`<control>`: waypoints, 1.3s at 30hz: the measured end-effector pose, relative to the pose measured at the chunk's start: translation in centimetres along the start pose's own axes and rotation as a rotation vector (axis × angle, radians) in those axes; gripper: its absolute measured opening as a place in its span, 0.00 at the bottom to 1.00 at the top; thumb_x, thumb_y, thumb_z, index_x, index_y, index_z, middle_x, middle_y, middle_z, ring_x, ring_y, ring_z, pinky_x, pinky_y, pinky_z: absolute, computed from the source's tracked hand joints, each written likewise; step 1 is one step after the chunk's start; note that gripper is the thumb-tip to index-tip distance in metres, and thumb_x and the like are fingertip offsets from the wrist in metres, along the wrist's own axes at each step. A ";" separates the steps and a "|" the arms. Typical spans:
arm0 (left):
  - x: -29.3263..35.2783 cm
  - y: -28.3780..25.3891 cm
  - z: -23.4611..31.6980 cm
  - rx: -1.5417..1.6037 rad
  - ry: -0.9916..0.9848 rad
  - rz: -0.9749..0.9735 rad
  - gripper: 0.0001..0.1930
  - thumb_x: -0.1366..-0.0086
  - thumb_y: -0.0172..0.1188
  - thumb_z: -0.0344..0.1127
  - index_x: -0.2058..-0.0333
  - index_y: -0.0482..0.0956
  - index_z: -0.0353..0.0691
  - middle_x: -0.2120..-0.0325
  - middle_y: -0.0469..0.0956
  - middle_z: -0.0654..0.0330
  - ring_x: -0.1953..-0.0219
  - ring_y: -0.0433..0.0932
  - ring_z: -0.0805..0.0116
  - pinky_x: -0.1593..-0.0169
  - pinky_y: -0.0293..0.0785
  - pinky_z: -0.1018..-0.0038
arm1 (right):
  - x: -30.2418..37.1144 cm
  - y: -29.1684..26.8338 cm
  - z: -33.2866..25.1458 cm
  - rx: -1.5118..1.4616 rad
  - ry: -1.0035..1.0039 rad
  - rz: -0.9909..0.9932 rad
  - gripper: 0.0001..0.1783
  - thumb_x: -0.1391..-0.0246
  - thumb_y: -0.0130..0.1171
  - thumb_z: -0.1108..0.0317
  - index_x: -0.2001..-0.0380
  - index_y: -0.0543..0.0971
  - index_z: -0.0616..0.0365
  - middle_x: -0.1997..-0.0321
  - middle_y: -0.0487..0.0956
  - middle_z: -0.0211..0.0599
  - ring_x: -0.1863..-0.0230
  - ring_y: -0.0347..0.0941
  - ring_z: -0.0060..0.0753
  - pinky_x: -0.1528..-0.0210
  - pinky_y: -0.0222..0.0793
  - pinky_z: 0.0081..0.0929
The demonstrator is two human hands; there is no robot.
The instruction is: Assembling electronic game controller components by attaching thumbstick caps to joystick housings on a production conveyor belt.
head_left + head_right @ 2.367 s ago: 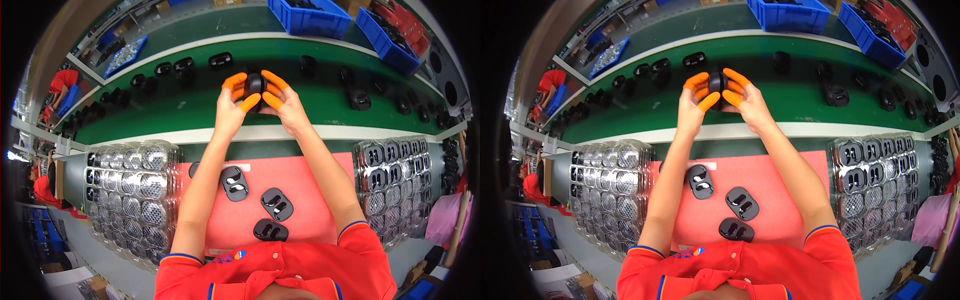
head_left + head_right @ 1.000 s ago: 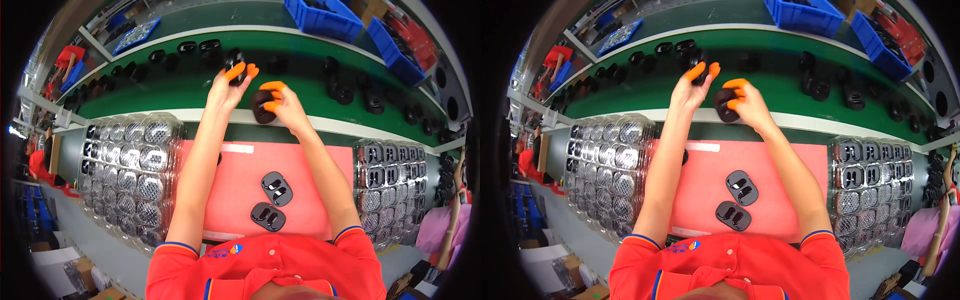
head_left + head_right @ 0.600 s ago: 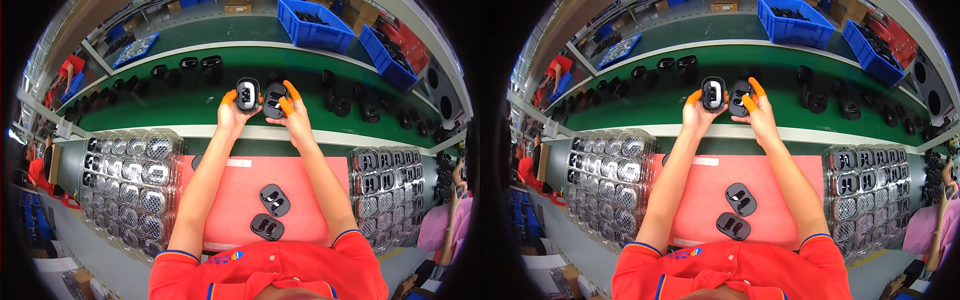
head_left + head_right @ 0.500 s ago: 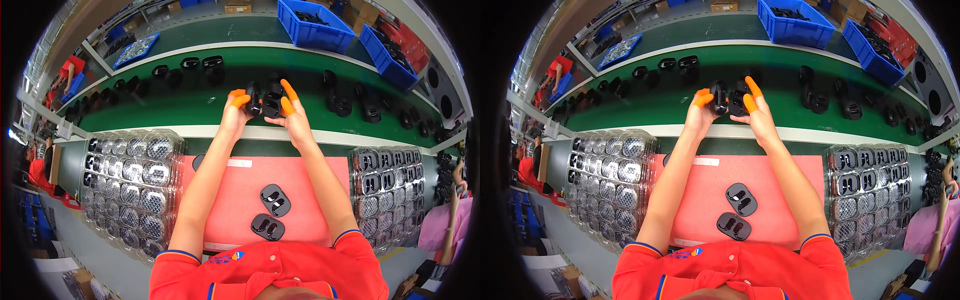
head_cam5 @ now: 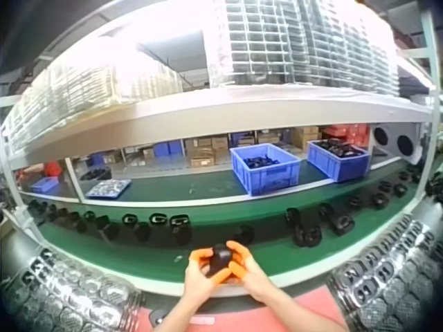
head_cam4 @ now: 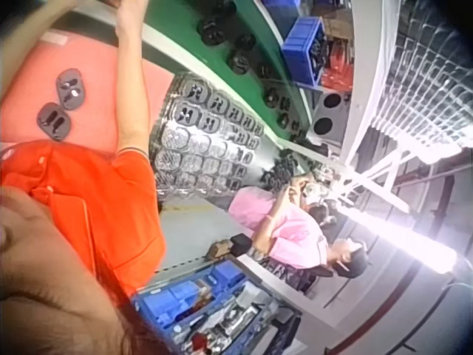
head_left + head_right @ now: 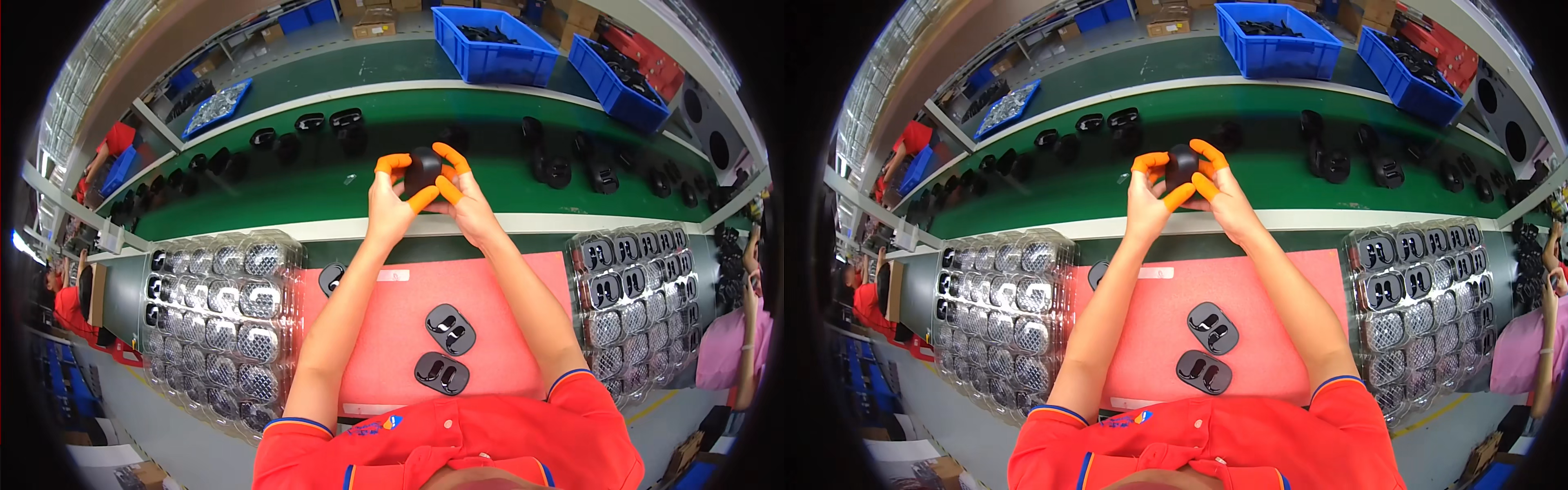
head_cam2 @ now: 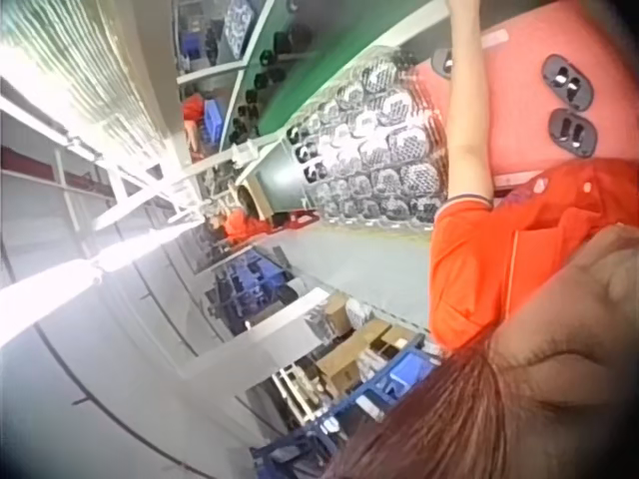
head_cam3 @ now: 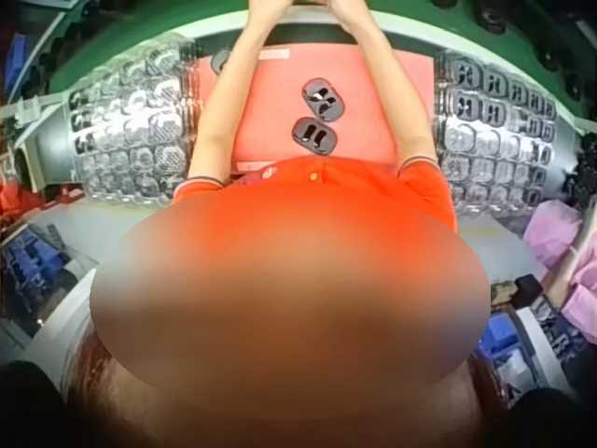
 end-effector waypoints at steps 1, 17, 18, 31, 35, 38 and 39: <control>0.0 0.0 0.2 -0.020 0.045 -0.005 0.30 0.54 0.70 0.28 0.53 0.64 0.33 0.56 0.70 0.52 0.52 0.72 0.63 0.47 0.72 0.66 | 0.0 0.0 -0.1 -0.013 0.001 -0.010 0.27 0.39 0.44 0.68 0.37 0.54 0.46 0.41 0.62 0.38 0.44 0.64 0.33 0.47 0.69 0.36; -12.8 -4.4 -5.5 -0.987 0.080 -0.368 0.28 0.42 0.56 0.40 0.44 0.63 0.34 0.44 0.65 0.47 0.40 0.61 0.53 0.39 0.58 0.66 | -0.3 -12.0 -1.8 1.224 -0.023 0.536 0.20 0.47 0.46 0.77 0.50 0.71 0.58 0.62 0.78 0.51 0.63 0.76 0.51 0.62 0.72 0.37; -14.9 -7.8 -7.6 -1.118 0.135 -0.355 0.28 0.44 0.56 0.37 0.44 0.64 0.35 0.45 0.66 0.47 0.40 0.61 0.52 0.39 0.59 0.66 | -0.4 -11.5 -1.7 1.241 -0.031 0.549 0.19 0.50 0.47 0.79 0.53 0.73 0.59 0.64 0.76 0.58 0.62 0.72 0.60 0.58 0.69 0.44; -22.5 -11.5 -16.2 -1.300 0.405 -0.334 0.27 0.46 0.57 0.35 0.47 0.62 0.38 0.55 0.69 0.41 0.53 0.70 0.42 0.51 0.68 0.55 | 4.5 -3.2 -6.1 1.271 -0.225 -0.104 0.23 0.52 0.58 0.69 0.50 0.71 0.56 0.59 0.77 0.45 0.61 0.73 0.50 0.59 0.70 0.40; -20.5 -12.6 -11.5 -1.291 0.479 0.284 0.37 0.57 0.68 0.35 0.49 0.61 0.29 0.56 0.70 0.44 0.60 0.75 0.51 0.59 0.75 0.65 | 9.2 0.8 -4.8 1.362 0.146 -0.545 0.30 0.58 0.63 0.67 0.48 0.70 0.57 0.66 0.75 0.46 0.65 0.74 0.48 0.65 0.71 0.40; -16.0 -9.0 -8.5 -0.040 -0.339 0.295 0.19 0.53 0.61 0.23 0.59 0.69 0.30 0.63 0.72 0.50 0.60 0.75 0.54 0.62 0.77 0.63 | 12.3 1.5 -1.5 1.388 0.130 -0.493 0.34 0.67 0.69 0.68 0.51 0.70 0.60 0.64 0.74 0.44 0.61 0.73 0.47 0.64 0.71 0.38; -14.7 -8.8 -8.4 0.199 -0.367 0.272 0.16 0.49 0.60 0.22 0.60 0.71 0.30 0.63 0.73 0.50 0.61 0.74 0.56 0.59 0.77 0.62 | 12.7 1.6 -0.6 1.398 0.120 -0.508 0.34 0.67 0.69 0.68 0.51 0.70 0.60 0.64 0.74 0.44 0.61 0.73 0.47 0.64 0.71 0.38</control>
Point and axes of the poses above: each hand's wrist, its own x-axis away from the middle knuckle, its own y-axis out of the palm, z = x × y, the point moved 2 cm from there along -x, towards the middle knuckle
